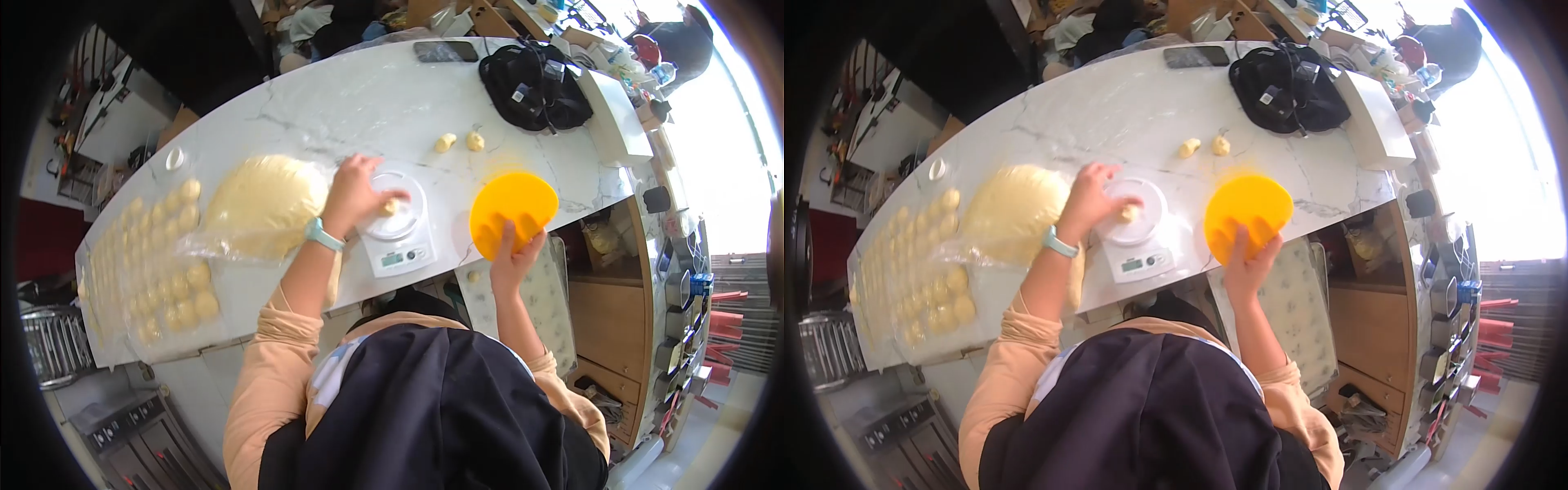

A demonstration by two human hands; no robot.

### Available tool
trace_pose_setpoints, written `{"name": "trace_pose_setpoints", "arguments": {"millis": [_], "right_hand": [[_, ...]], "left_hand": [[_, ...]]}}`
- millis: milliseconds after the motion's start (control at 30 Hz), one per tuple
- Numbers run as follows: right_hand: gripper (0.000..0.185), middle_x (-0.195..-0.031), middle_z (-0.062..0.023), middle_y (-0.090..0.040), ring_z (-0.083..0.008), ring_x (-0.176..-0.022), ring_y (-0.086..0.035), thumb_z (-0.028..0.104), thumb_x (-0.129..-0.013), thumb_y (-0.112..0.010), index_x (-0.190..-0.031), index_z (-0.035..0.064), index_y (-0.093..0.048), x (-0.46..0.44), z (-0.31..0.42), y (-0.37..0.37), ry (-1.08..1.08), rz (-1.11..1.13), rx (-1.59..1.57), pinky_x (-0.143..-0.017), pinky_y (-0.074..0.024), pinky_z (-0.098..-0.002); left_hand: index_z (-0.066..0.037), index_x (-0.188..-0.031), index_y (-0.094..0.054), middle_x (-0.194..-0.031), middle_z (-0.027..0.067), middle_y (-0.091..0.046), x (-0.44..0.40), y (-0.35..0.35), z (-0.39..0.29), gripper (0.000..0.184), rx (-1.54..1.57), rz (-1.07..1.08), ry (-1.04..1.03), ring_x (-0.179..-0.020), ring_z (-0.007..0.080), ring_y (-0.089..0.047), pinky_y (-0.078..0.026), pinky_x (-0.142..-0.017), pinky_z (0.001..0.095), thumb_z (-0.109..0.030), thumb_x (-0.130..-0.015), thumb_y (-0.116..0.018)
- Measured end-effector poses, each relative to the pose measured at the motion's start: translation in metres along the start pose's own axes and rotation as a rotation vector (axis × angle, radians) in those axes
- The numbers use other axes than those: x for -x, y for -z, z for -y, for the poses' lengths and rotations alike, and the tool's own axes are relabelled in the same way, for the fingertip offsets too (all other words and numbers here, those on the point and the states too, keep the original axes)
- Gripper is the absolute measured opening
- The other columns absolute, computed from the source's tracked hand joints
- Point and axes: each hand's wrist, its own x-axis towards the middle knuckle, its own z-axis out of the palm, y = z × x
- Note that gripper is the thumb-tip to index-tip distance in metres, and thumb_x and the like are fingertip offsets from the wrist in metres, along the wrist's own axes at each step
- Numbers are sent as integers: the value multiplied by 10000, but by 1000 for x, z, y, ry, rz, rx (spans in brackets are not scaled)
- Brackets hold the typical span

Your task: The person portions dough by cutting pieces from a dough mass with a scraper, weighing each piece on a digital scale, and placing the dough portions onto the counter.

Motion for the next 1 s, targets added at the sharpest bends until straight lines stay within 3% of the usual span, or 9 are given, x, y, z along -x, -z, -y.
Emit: {"name": "trace_pose_setpoints", "arguments": {"millis": [67, 267, 367, 467, 567, 667, 767, 867, 1000], "right_hand": [[320, -1106, -78, -500, -144, -1024, -511, 177, -942, -547, -1177, 30, -387, -15, -10, 17, -36, -53, -3, -852, -440, -277], [330, -1102, -68, -504, -129, -1024, -513, 174, -942, -549, -1188, 35, -379, -54, -20, 42, -37, -159, -8, -855, -438, -264], [328, -1096, -65, -511, -125, -1015, -520, 168, -941, -551, -1186, 33, -380, -65, -21, 48, -45, -194, 1, -856, -439, -262], [313, -1081, -59, -521, -118, -990, -528, 165, -942, -551, -1175, 33, -388, -70, -27, 56, -56, -218, 12, -844, -441, -255], [292, -1063, -50, -529, -105, -961, -533, 165, -946, -545, -1164, 35, -401, -76, -35, 63, -45, -247, 30, -820, -442, -242], [291, -1057, -47, -532, -103, -960, -534, 166, -945, -548, -1164, 35, -407, -79, -35, 66, -43, -257, 13, -815, -444, -240], [286, -1052, -43, -535, -101, -958, -535, 165, -944, -551, -1159, 35, -414, -83, -40, 66, -47, -249, 29, -809, -447, -239], [279, -1050, -40, -537, -99, -957, -534, 162, -944, -551, -1154, 35, -418, -86, -38, 60, -61, -240, 15, -809, -446, -238], [267, -1053, -40, -538, -96, -961, -531, 154, -944, -550, -1147, 37, -422, -88, -37, 48, -52, -205, -22, -819, -441, -243]], "left_hand": [[14, -1033, -641, -1014, 163, -614, -47, -3, 15, 509, 103, -10, 98, -998, 325, -558, -452, -886, 405, -363, -713, -761], [2, -1101, -595, -1092, 180, -617, -135, -90, 89, 362, -219, -146, -285, -1051, 342, -564, -455, -898, 405, -236, -833, -645], [-33, -1083, -579, -1146, 162, -606, -160, -113, 94, 279, -257, -119, -301, -1097, 346, -547, -463, -899, 387, -204, -865, -598], [-57, -1054, -551, -1223, 135, -574, -166, -91, 54, 191, 16, 90, 110, -1163, 341, -509, -462, -918, 385, -175, -905, -528], [-52, -1015, -523, -1266, 124, -546, -153, -82, 36, 144, 311, 3, -152, -1187, 348, -489, -468, -922, 377, -157, -920, -497], [-59, -1018, -519, -1295, 101, -533, -128, -65, 26, 130, 197, 202, -529, -1214, 329, -477, -428, -976, 389, -143, -922, -493], [-77, -985, -522, -1318, 88, -525, -111, -60, 37, 131, -190, 439, -635, -1299, 294, -404, -327, -1068, 424, -194, -925, -524], [-89, -989, -546, -1327, 78, -515, -113, -44, 36, 197, -190, 635, -469, -1290, 277, -412, -291, -1068, 484, -268, -906, -563], [-108, -1071, -576, -1265, 71, -551, -118, -41, 20, 285, -14, 451, -370, -1202, 274, -475, -315, -1028, 481, -322, -883, -593]]}}
